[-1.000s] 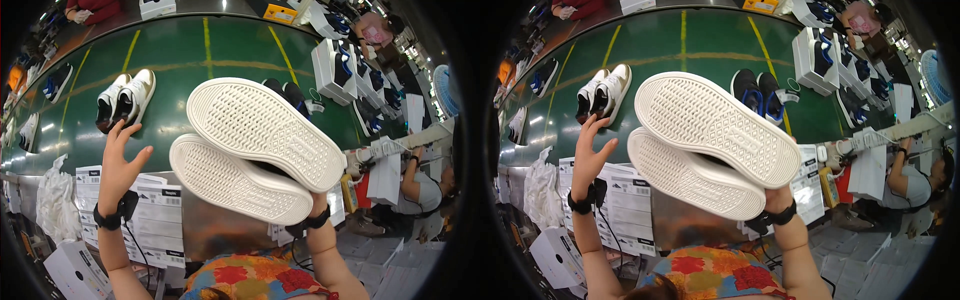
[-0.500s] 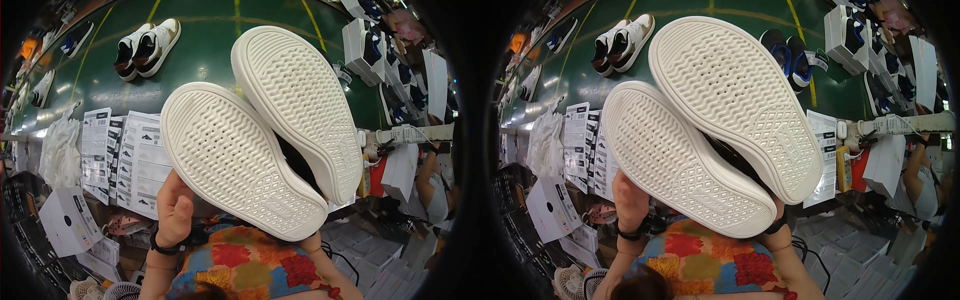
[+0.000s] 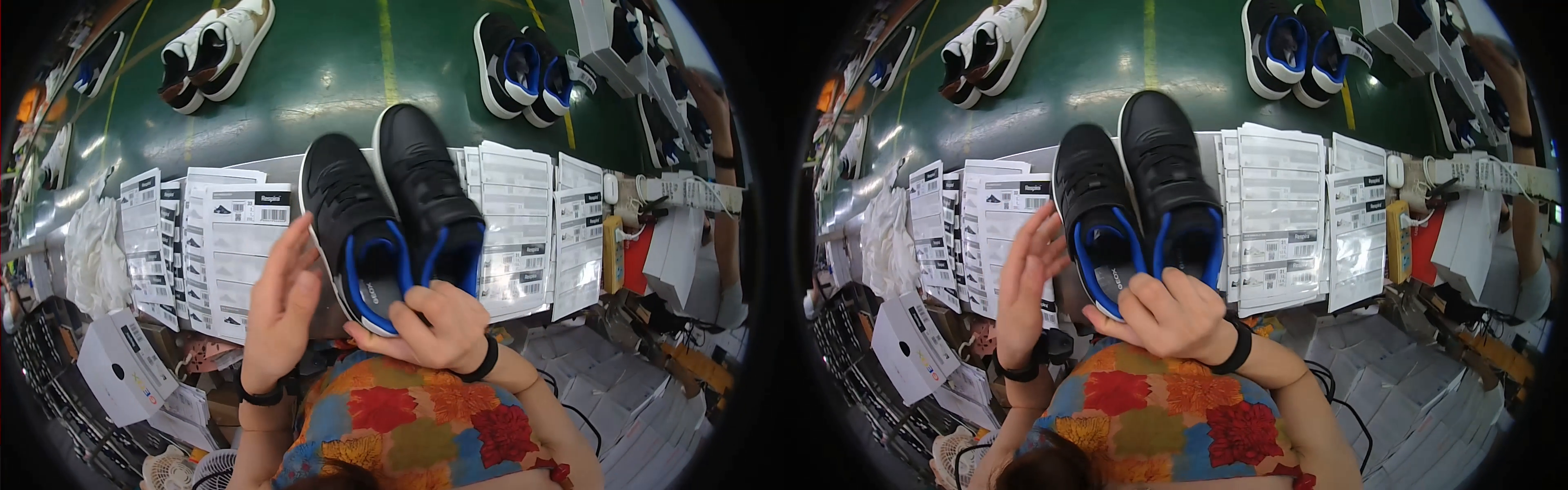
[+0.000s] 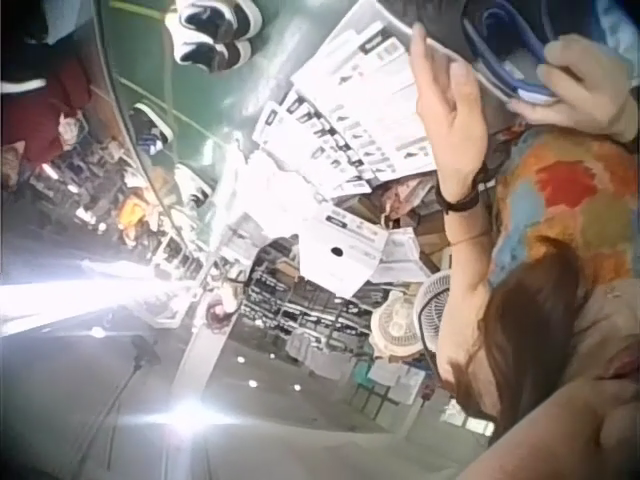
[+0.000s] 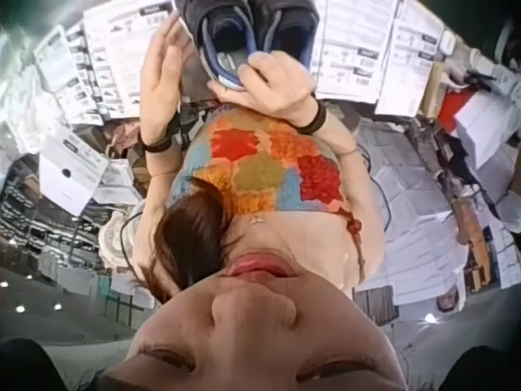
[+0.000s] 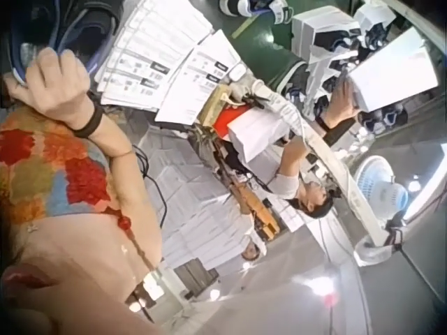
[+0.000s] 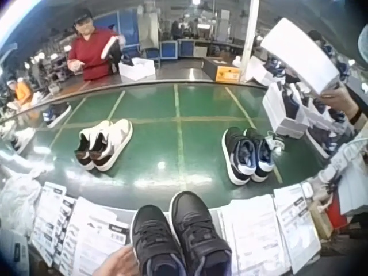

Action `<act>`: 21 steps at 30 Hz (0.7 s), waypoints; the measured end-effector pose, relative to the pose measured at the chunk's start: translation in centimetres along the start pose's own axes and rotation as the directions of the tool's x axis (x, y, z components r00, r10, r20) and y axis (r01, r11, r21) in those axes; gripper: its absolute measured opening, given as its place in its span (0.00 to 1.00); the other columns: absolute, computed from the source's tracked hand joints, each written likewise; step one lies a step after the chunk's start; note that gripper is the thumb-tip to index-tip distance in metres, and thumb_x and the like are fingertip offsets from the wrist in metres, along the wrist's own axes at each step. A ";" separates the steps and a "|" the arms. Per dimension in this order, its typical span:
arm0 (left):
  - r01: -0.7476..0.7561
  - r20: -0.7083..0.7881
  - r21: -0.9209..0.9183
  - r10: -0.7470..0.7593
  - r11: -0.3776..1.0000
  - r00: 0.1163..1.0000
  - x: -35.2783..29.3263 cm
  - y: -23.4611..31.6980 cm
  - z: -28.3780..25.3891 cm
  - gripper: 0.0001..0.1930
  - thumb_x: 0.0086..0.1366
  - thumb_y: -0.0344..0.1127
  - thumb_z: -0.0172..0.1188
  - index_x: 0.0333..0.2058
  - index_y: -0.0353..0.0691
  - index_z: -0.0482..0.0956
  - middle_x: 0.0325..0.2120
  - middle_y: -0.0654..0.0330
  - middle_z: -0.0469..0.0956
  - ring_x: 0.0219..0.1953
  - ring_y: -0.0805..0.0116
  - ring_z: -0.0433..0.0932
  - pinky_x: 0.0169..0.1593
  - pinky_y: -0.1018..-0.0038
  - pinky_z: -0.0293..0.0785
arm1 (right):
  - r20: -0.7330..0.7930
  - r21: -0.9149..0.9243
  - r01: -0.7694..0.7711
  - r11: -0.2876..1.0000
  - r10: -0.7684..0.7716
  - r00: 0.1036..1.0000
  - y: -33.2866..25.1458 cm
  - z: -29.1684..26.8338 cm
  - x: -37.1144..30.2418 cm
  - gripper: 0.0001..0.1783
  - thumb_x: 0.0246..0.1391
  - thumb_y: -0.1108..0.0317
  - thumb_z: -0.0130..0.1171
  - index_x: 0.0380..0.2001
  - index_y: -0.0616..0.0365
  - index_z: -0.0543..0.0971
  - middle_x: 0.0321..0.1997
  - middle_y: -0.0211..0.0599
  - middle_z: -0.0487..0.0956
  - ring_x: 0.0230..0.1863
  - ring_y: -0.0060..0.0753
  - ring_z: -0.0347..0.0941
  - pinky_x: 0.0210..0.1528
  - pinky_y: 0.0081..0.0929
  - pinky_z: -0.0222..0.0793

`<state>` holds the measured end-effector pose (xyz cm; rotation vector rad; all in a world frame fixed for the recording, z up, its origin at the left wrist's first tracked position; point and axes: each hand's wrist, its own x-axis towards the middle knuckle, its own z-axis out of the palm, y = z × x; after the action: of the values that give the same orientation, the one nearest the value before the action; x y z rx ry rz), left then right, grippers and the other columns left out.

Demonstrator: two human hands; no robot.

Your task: Checking shoe quality, inspecting soles, and sorting pairs near a conveyor belt.

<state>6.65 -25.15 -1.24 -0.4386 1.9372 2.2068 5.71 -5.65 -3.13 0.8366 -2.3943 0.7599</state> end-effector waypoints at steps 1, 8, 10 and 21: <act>0.006 0.050 0.134 -0.013 0.991 0.999 0.0 -0.7 0.4 0.34 0.67 0.35 0.59 0.66 0.27 0.55 0.57 0.42 0.70 0.58 0.54 0.72 0.61 0.64 0.66 | 0.068 0.015 -0.019 1.000 0.018 0.998 -0.1 0.5 -0.6 0.21 0.42 0.49 0.72 0.19 0.53 0.76 0.24 0.29 0.68 0.20 0.28 0.64 0.19 0.18 0.62; -0.321 0.162 0.787 0.326 0.526 0.931 0.4 -2.8 1.0 0.39 0.53 0.34 0.72 0.61 0.28 0.63 0.56 0.35 0.69 0.52 0.38 0.74 0.56 0.58 0.71 | 0.131 0.188 -0.055 0.981 0.030 0.991 1.3 -1.3 -2.3 0.17 0.42 0.56 0.72 0.30 0.55 0.81 0.34 0.35 0.78 0.37 0.40 0.79 0.33 0.26 0.77; -0.474 0.296 0.816 0.466 0.330 0.834 1.2 -2.5 0.5 0.33 0.50 0.33 0.72 0.55 0.30 0.70 0.53 0.39 0.71 0.49 0.42 0.76 0.53 0.58 0.72 | 0.105 0.132 -0.160 0.978 0.147 0.984 3.2 -1.8 -1.4 0.16 0.40 0.63 0.73 0.33 0.55 0.82 0.37 0.38 0.79 0.39 0.45 0.80 0.39 0.32 0.79; -0.785 0.565 0.586 0.593 0.202 0.574 8.9 4.7 0.9 0.11 0.46 0.26 0.71 0.29 0.33 0.81 0.25 0.56 0.79 0.25 0.62 0.77 0.28 0.72 0.71 | 0.325 0.364 -0.195 0.911 0.072 0.943 9.6 -1.5 7.9 0.10 0.43 0.73 0.67 0.31 0.65 0.81 0.27 0.39 0.79 0.28 0.33 0.76 0.31 0.28 0.71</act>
<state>-3.33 -25.52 0.29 1.0189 3.0379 1.1466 -5.81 -1.55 -0.58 1.0135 -2.6350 1.2818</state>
